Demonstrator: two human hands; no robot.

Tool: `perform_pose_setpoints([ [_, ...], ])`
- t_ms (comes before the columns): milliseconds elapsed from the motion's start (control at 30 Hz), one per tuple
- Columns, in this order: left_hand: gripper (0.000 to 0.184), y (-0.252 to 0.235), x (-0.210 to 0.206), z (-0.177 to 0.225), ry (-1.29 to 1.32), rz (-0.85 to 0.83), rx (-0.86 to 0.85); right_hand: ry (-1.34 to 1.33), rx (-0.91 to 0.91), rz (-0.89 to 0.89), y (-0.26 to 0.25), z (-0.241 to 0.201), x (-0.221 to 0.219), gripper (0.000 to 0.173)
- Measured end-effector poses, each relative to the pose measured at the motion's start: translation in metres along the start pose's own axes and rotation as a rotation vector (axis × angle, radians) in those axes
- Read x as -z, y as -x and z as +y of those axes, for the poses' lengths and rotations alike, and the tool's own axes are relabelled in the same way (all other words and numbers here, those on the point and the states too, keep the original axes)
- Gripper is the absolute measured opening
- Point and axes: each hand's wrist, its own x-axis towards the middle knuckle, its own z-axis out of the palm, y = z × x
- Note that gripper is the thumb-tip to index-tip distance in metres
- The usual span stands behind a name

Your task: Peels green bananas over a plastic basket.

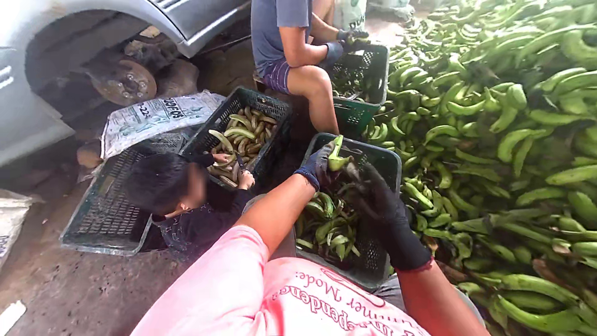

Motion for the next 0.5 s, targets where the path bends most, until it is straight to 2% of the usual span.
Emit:
perform_pose_setpoints([
  [100, 0.057, -0.004, -0.002, -0.004, -0.093, -0.057, -0.061, 0.003, 0.047, -0.077, -0.004, 0.010, -0.012, 0.080],
  [200, 0.058, 0.003, -0.007, -0.005, -0.137, -0.086, -0.039, -0.009, 0.044, -0.126, -0.009, 0.019, -0.019, 0.080],
  [367, 0.046, 0.010, -0.011, -0.005, -0.178, -0.158, -0.001, -0.126, 0.016, -0.189, -0.014, 0.034, -0.020, 0.079],
  [500, 0.039, 0.027, -0.029, 0.003, -0.367, -0.109, -0.026, -0.406, -0.149, -0.265, -0.014, 0.032, -0.018, 0.079],
])
